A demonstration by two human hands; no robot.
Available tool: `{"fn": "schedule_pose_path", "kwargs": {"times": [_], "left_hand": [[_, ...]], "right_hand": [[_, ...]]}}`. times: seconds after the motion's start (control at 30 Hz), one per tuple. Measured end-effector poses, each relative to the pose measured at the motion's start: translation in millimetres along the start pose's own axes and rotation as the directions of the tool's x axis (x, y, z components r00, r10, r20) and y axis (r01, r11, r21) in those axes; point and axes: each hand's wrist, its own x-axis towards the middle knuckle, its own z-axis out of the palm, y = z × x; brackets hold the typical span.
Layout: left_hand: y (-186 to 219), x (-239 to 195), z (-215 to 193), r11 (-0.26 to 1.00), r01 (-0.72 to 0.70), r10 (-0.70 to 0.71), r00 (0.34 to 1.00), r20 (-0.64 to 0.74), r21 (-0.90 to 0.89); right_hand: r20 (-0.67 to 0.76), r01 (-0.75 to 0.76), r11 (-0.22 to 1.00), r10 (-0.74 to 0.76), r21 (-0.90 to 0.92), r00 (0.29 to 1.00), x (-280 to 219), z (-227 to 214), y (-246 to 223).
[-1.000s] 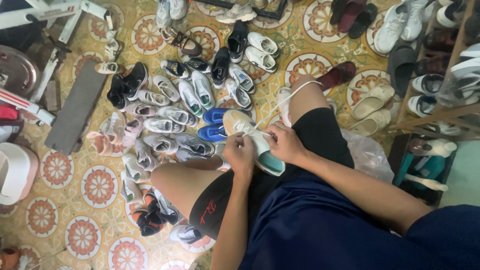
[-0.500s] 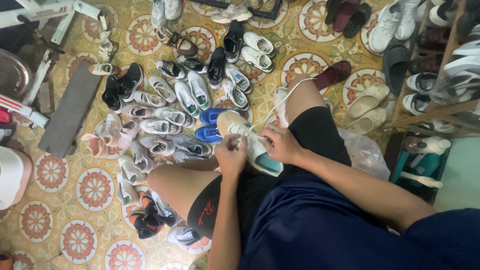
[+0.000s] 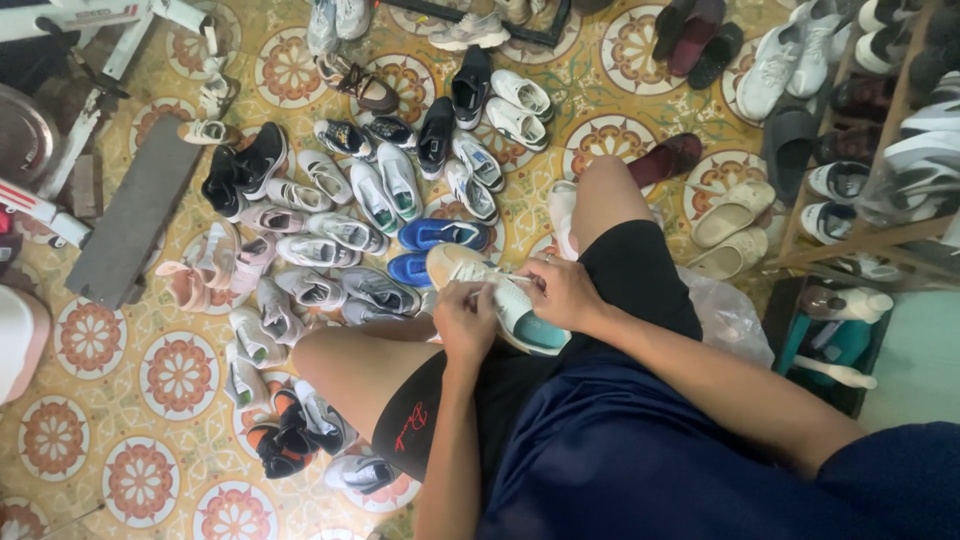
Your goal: A person sitting on the floor is threading laces into the eyelets of a pair of sneakers.
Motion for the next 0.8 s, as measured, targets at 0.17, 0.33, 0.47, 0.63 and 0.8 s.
{"fn": "schedule_pose_path", "kwargs": {"times": [0.17, 0.33, 0.47, 0.63, 0.8], "left_hand": [[-30.1, 1.5, -10.5, 0.921, -0.154, 0.156, 0.988, -0.023, -0.359], [-19.8, 4.2, -33.0, 0.837, -0.203, 0.243, 0.970, 0.012, -0.508], [-3.5, -2.2, -37.1, 0.978, -0.176, 0.182, 0.982, 0.041, -0.110], [32.4, -6.5, -41.3, 0.938, -0.253, 0.301, 0.933, -0.196, 0.237], [39.0, 3.3, -34.2, 0.842, -0.356, 0.412, 0.909, -0.058, 0.406]], "right_hand": [[-0.016, -0.129, 0.991, 0.129, 0.019, 0.992, 2.5, 7.2, 24.1], [0.024, -0.078, 0.997, 0.078, 0.020, 0.997, 3.0, 1.3, 7.6], [-0.042, 0.010, 1.000, -0.010, 0.002, 0.999, 1.2, 0.6, 1.2], [-0.065, 0.123, 0.992, -0.122, 0.007, 0.990, 3.1, -7.2, -14.7], [-0.064, 0.187, 0.982, -0.187, -0.001, 0.980, 2.4, -3.9, -12.7]]}}
